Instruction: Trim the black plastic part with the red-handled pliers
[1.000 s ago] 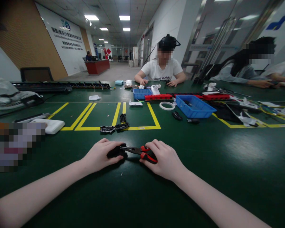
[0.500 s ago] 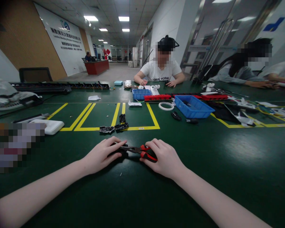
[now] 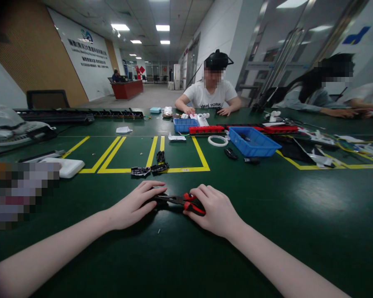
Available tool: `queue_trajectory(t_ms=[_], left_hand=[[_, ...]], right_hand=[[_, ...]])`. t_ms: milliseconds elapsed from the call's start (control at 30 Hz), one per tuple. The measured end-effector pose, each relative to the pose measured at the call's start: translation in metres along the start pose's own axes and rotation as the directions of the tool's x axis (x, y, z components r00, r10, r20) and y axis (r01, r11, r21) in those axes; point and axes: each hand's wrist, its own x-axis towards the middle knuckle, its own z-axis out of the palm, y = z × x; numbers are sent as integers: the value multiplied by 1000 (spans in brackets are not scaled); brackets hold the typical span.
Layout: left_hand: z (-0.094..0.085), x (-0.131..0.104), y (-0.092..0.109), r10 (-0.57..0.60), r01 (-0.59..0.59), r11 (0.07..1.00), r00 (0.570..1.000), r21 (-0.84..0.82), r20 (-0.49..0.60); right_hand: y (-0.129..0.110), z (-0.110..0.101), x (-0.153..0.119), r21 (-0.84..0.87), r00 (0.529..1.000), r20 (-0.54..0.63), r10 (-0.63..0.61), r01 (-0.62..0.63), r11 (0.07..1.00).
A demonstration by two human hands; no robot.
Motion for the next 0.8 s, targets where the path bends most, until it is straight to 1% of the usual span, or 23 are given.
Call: queue_trajectory(t_ms=[100, 333, 467, 600, 800], left_hand=[[1, 0, 0, -21, 21, 1000, 1000, -3, 9], [10, 3, -10, -73, 73, 997, 997, 20, -1], [7, 2, -3, -54, 53, 998, 999, 44, 7], [4, 0, 3, -16, 17, 999, 1000, 36, -10], [9, -2, -1, 35, -34, 999, 999, 41, -14]], right_hand=[[0, 0, -1, 9, 1000, 19, 4, -4, 1000], [-2, -3, -1, 18, 1000, 20, 23, -24, 1000], [-3, -5, -1, 29, 999, 14, 30, -31, 999], [-3, -5, -2, 49, 1000, -5, 15, -14, 999], [-3, -2, -3, 54, 999, -29, -32, 34, 998]])
